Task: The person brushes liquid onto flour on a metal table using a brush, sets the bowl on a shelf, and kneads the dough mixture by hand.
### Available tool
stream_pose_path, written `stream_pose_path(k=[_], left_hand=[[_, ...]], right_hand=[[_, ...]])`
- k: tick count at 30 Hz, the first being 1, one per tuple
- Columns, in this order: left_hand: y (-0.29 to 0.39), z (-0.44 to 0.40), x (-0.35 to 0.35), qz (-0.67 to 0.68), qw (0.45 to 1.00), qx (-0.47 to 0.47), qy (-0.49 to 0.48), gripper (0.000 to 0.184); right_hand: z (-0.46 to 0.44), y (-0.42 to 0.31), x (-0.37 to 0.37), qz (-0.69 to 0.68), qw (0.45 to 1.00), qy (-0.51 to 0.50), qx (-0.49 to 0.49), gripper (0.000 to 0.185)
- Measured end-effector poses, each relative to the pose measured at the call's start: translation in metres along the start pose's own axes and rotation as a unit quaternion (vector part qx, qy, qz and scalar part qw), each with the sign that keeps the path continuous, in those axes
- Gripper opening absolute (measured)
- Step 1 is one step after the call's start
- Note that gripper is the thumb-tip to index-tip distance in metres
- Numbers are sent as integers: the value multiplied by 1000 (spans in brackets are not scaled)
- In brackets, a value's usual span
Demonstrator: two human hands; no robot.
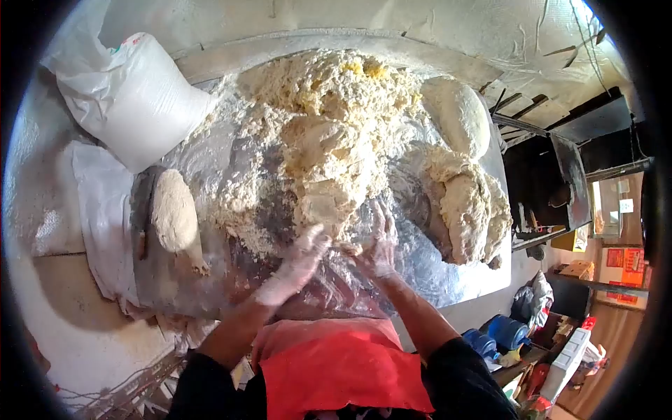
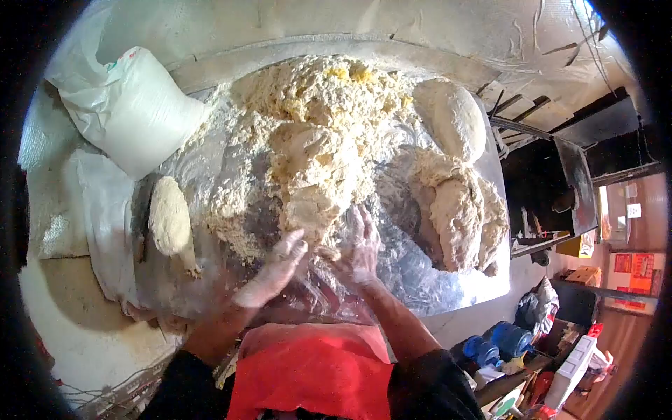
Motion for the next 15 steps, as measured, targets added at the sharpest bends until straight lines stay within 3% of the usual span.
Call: stream_pose_path(k=[1, 3, 4, 5, 6, 8, 10, 12, 13, 15], left_hand=[[-16, -2, 29, 243, 967, -71, -5, 56], [24, -6, 53, 453, 891, 9, 22, 48], [53, -6, 50, 488, 871, 34, 40, 36], [68, -12, 51, 498, 865, 38, 54, 25], [67, -19, 50, 515, 856, 28, 20, 22], [76, -19, 44, 531, 846, -37, 12, 27], [66, -34, 38, 539, 841, -3, -36, 33], [81, -37, 36, 549, 832, -9, -83, 38], [89, -41, 29, 525, 850, 0, -54, 44], [106, -51, 12, 512, 855, 69, -54, 42]], right_hand=[[-7, -3, 6, -11, 1000, -5, -6, 117], [-17, -25, -13, -73, 995, 71, -11, 111], [-19, -37, -25, -119, 987, 111, -13, 108], [-22, -21, -5, -274, 956, 78, 69, 105], [-19, -6, 16, -418, 892, 74, 159, 102], [-12, -26, 38, -546, 827, 31, 129, 91], [-16, -37, 57, -569, 817, -6, 89, 88], [-6, -43, 77, -651, 727, -133, 172, 91], [4, -51, 80, -707, 639, -181, 244, 87], [11, -42, 83, -699, 605, -209, 318, 80]])
Point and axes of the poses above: each hand's wrist, its own z-axis away from the middle knuckle, its own x-axis out of the palm, y = z × x, the point moved 10 cm from there along -z, towards the middle knuckle, and after that the axes turned 5 degrees about -y, right-handed, at the moved point
